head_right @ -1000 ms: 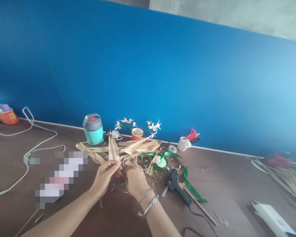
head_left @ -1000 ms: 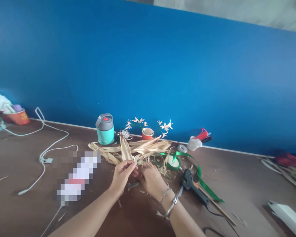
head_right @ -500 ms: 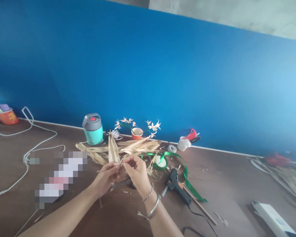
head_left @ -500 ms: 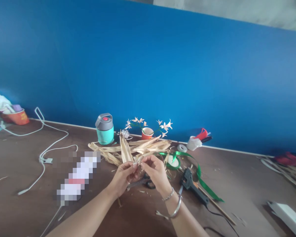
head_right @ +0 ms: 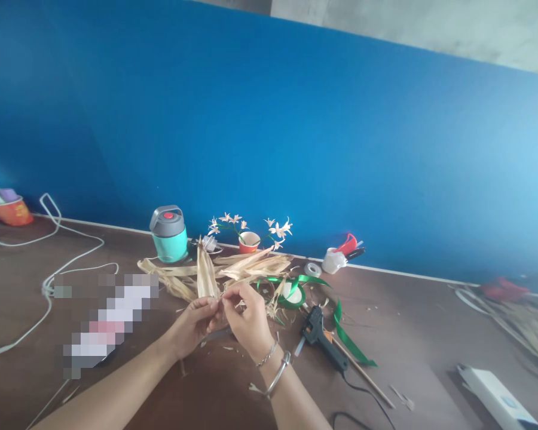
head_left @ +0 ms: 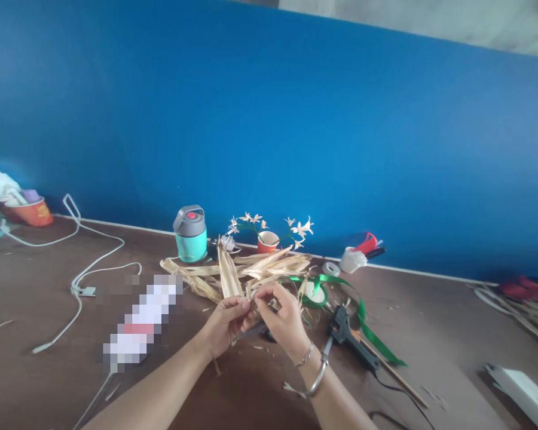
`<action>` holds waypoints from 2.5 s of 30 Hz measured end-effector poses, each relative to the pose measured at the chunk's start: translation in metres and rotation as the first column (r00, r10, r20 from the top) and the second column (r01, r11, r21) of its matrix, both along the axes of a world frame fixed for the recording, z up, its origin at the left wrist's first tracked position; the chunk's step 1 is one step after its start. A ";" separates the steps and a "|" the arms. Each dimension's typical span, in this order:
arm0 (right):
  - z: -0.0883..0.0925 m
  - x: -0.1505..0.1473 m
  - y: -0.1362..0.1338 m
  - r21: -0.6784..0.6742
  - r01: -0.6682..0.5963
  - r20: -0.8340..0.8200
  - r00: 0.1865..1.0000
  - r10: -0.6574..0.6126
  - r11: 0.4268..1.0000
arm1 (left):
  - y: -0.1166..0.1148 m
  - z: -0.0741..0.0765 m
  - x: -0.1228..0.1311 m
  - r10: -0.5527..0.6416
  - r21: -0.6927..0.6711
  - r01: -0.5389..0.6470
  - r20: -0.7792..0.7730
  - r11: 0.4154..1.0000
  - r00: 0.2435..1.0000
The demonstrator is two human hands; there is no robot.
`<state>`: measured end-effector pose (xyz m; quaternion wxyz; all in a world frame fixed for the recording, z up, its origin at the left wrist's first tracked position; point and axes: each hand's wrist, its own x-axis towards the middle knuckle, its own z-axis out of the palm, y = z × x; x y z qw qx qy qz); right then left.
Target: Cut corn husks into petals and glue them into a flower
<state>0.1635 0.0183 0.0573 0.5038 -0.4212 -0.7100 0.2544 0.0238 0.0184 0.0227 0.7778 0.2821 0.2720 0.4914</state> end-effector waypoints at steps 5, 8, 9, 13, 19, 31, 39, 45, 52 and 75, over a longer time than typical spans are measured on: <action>0.002 -0.001 -0.002 0.040 -0.009 0.014 1.000 0.008 0.999 | 0.000 0.000 0.000 -0.008 -0.004 0.008 -0.017 1.000 1.000; 0.002 -0.001 -0.002 0.046 -0.018 0.018 1.000 0.017 0.999 | 0.001 -0.002 0.000 -0.012 -0.014 0.012 -0.006 1.000 1.000; 0.002 -0.001 -0.003 0.045 -0.020 0.018 1.000 0.020 0.999 | 0.001 -0.002 0.000 -0.014 -0.017 0.014 -0.001 1.000 1.000; 0.000 0.001 -0.002 0.026 -0.030 0.004 1.000 0.030 0.999 | 0.001 -0.002 0.000 -0.015 -0.022 0.016 0.018 1.000 1.000; -0.003 0.004 0.003 -0.144 -0.075 -0.102 0.993 0.061 0.987 | 0.000 -0.005 0.000 0.034 0.021 -0.034 0.013 0.999 0.999; -0.001 0.010 0.007 -0.144 -0.139 -0.116 0.986 0.123 0.980 | 0.000 -0.008 0.000 0.058 0.040 -0.056 -0.029 0.998 0.998; -0.002 0.009 0.007 0.059 0.010 0.111 0.994 -0.017 0.998 | 0.001 -0.005 -0.001 0.067 0.017 -0.066 -0.023 0.998 0.998; -0.006 0.004 0.006 -0.317 -0.074 -0.217 0.976 0.003 0.945 | 0.001 -0.006 -0.002 0.026 0.030 -0.027 0.019 0.999 0.999; -0.001 -0.005 0.000 -0.465 -0.400 -0.585 0.808 0.065 0.789 | 0.001 -0.005 -0.002 -0.025 0.023 0.024 0.028 0.999 0.999; -0.007 -0.003 0.001 -0.405 -0.333 -0.480 0.870 0.113 0.851 | 0.000 -0.001 -0.003 -0.105 0.006 0.106 -0.042 0.994 0.994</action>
